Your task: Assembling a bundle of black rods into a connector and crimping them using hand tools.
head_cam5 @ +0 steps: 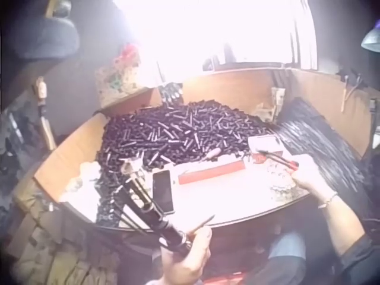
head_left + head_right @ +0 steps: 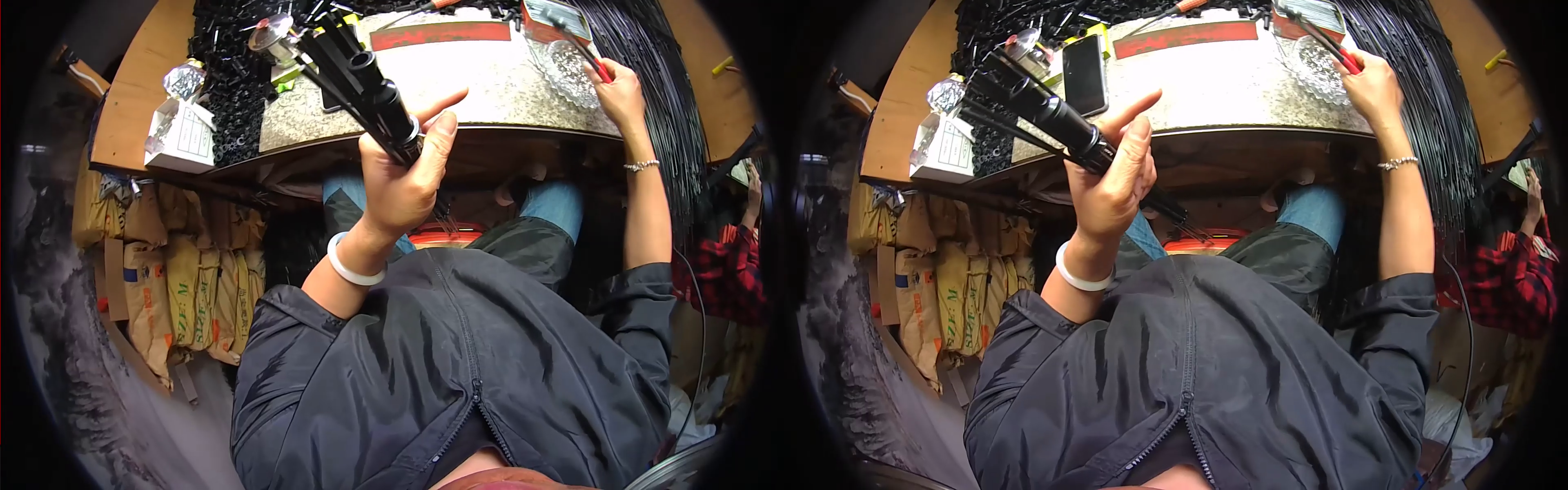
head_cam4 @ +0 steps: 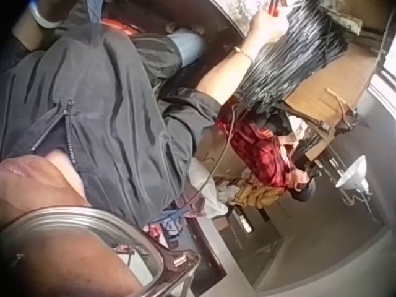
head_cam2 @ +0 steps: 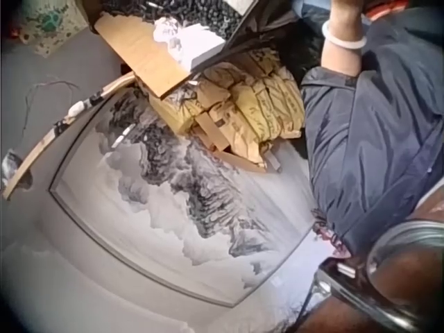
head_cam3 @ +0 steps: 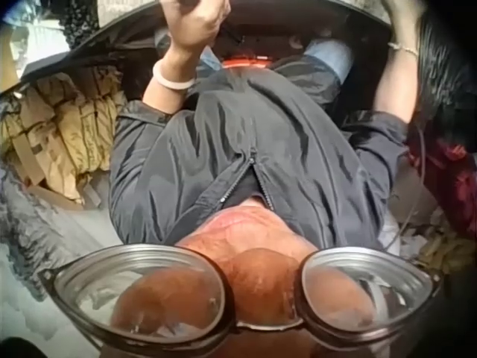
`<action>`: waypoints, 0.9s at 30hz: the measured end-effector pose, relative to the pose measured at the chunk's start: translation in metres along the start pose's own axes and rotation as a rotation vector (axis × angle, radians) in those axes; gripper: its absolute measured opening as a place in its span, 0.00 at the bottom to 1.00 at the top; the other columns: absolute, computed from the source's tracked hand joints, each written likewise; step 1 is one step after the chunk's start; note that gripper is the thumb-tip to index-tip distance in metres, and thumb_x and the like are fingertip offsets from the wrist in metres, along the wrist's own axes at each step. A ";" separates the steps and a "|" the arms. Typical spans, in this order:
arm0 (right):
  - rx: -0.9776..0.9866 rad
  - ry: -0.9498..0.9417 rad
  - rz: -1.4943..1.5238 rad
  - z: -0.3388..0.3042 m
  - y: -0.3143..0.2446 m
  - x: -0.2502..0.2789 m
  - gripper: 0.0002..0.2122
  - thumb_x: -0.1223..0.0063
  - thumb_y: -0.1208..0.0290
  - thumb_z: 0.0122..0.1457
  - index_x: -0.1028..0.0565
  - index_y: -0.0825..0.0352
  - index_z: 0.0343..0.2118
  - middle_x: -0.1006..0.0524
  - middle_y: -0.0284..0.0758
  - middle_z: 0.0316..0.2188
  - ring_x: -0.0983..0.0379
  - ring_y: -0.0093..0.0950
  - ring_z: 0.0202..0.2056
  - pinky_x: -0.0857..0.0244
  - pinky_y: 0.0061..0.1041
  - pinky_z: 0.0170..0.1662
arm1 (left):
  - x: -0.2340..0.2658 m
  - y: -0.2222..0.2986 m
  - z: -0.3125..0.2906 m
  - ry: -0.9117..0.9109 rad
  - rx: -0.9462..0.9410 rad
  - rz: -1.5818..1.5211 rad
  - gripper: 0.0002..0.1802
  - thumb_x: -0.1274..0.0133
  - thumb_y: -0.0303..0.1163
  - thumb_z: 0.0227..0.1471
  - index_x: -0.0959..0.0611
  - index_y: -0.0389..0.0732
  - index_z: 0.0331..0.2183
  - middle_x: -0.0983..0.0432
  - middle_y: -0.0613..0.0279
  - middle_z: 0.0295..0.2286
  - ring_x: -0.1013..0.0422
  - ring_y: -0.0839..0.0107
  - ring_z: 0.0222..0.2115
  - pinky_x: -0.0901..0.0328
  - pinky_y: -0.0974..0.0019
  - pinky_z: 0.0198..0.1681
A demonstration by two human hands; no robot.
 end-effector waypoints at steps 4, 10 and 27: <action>0.019 -0.274 1.270 -0.060 -0.062 -0.013 0.10 0.47 0.67 0.57 0.25 0.70 0.34 0.32 0.25 0.18 0.39 0.16 0.19 0.44 0.16 0.24 | -0.005 -0.002 -0.003 -0.024 -0.021 0.030 0.16 0.54 0.26 0.56 0.26 0.30 0.46 0.39 0.76 0.12 0.47 0.88 0.09 0.51 0.81 0.12; 0.049 -0.454 1.591 -0.123 -0.125 -0.002 0.09 0.52 0.69 0.60 0.28 0.71 0.33 0.38 0.28 0.14 0.44 0.20 0.17 0.43 0.23 0.27 | -0.021 0.003 -0.008 -0.077 -0.087 0.160 0.16 0.52 0.23 0.55 0.25 0.34 0.47 0.39 0.79 0.13 0.47 0.90 0.11 0.53 0.82 0.14; 0.885 0.447 0.999 -0.175 -0.189 0.028 0.11 0.39 0.78 0.45 0.23 0.68 0.33 0.26 0.35 0.23 0.29 0.27 0.23 0.35 0.22 0.27 | -0.015 0.004 -0.011 -0.104 -0.111 -0.160 0.21 0.56 0.16 0.46 0.25 0.27 0.45 0.32 0.69 0.23 0.37 0.83 0.24 0.38 0.79 0.29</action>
Point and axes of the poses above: each hand's wrist, its own z-axis towards the middle knuckle, its own x-axis out of the back of the hand, y = z × x, the point moved 5 cm from there along z, towards the middle knuckle
